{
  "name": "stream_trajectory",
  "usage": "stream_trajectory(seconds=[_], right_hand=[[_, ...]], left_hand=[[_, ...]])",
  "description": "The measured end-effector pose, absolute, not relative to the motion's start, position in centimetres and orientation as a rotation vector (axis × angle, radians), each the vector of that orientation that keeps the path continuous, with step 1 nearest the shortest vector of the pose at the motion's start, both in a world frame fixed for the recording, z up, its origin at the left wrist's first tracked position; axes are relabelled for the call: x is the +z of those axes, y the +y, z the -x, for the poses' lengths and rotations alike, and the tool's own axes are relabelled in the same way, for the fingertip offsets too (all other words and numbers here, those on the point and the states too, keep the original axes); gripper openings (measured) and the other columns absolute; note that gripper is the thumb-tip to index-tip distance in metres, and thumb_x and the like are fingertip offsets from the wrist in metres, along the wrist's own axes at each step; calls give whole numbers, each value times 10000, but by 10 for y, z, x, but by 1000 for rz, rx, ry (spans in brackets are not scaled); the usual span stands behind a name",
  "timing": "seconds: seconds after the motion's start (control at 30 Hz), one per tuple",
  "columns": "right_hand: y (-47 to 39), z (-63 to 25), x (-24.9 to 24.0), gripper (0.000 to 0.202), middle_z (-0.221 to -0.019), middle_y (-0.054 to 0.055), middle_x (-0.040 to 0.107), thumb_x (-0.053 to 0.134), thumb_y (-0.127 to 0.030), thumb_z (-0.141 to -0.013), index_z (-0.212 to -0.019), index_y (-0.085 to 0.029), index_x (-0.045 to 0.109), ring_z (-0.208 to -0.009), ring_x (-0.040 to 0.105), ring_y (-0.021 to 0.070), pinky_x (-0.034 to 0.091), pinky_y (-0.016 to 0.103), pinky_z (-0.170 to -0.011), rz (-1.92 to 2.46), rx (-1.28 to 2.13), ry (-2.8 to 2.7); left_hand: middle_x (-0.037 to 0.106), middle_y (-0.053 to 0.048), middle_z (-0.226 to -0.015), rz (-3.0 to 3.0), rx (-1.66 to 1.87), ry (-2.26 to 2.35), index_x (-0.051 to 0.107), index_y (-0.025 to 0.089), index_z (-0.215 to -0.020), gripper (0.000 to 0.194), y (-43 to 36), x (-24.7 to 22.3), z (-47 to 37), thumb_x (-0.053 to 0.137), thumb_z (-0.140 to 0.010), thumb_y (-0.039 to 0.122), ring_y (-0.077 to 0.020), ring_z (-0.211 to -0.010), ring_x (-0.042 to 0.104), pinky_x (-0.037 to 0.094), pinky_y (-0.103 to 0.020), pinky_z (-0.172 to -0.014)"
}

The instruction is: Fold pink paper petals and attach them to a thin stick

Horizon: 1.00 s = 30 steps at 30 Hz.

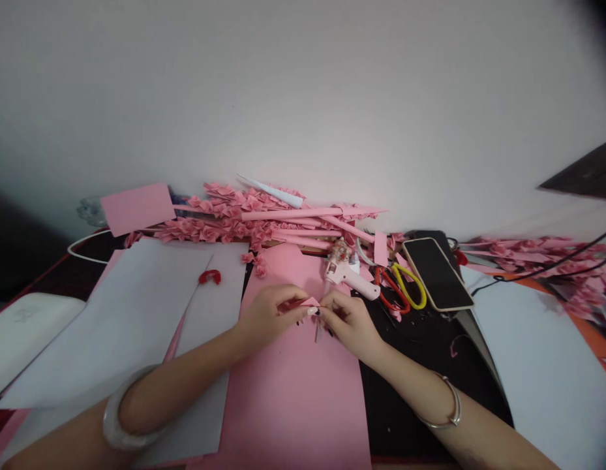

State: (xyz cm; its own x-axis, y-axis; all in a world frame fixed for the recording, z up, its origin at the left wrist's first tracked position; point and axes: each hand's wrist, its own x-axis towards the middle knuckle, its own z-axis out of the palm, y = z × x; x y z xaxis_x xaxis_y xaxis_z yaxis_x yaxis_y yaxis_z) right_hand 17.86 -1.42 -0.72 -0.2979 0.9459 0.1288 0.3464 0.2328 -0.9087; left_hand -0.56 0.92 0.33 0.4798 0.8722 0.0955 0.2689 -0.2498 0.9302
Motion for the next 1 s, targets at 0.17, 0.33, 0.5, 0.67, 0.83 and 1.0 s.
stream_trajectory(seconds=[0.17,0.33,0.5,0.67,0.83,1.0], right_hand=[[-14,-181,-8,240,-531,-27,507,442,-292,-909,-724,-183,550,-416,414,84,336,199,-411,1200,1086,-1796],[-14,-179,-4,254,-503,-45,441,451,-302,-899,-678,-184,496,-436,395,85,315,202,-434,1182,1035,-1891],[-14,-176,-1,277,-506,-71,307,449,-207,-861,-592,-190,389,-455,298,73,245,197,-447,1111,1001,-2054],[-17,-176,1,283,-526,-67,264,389,-148,-855,-585,-201,327,-457,281,82,231,212,-466,1070,895,-2166],[-22,-174,-1,284,-538,-59,288,388,-175,-877,-604,-204,320,-463,309,90,242,225,-478,1067,770,-2179],[-19,-176,-5,293,-527,-55,344,409,-230,-902,-612,-187,392,-470,329,82,260,212,-476,1112,834,-2142]], left_hand=[[607,0,-614,-1706,772,989,623,148,-671,260,11,0,5,529,-833,328,-111,-595,548,421,-215,-586],[585,18,-557,-1635,673,967,556,155,-595,213,9,-6,5,534,-792,230,-103,-550,556,414,-208,-556],[586,35,-556,-1535,502,864,518,165,-625,99,4,-8,3,542,-718,145,-108,-533,566,400,-202,-508],[554,42,-537,-1608,456,841,502,159,-593,140,4,-6,3,562,-719,171,-89,-484,491,334,-193,-459],[559,29,-517,-1681,431,817,541,146,-566,179,4,-6,5,532,-744,168,-87,-462,480,330,-195,-448],[572,28,-524,-1578,434,814,539,149,-615,154,2,-2,4,499,-763,164,-104,-483,548,413,-202,-469]])
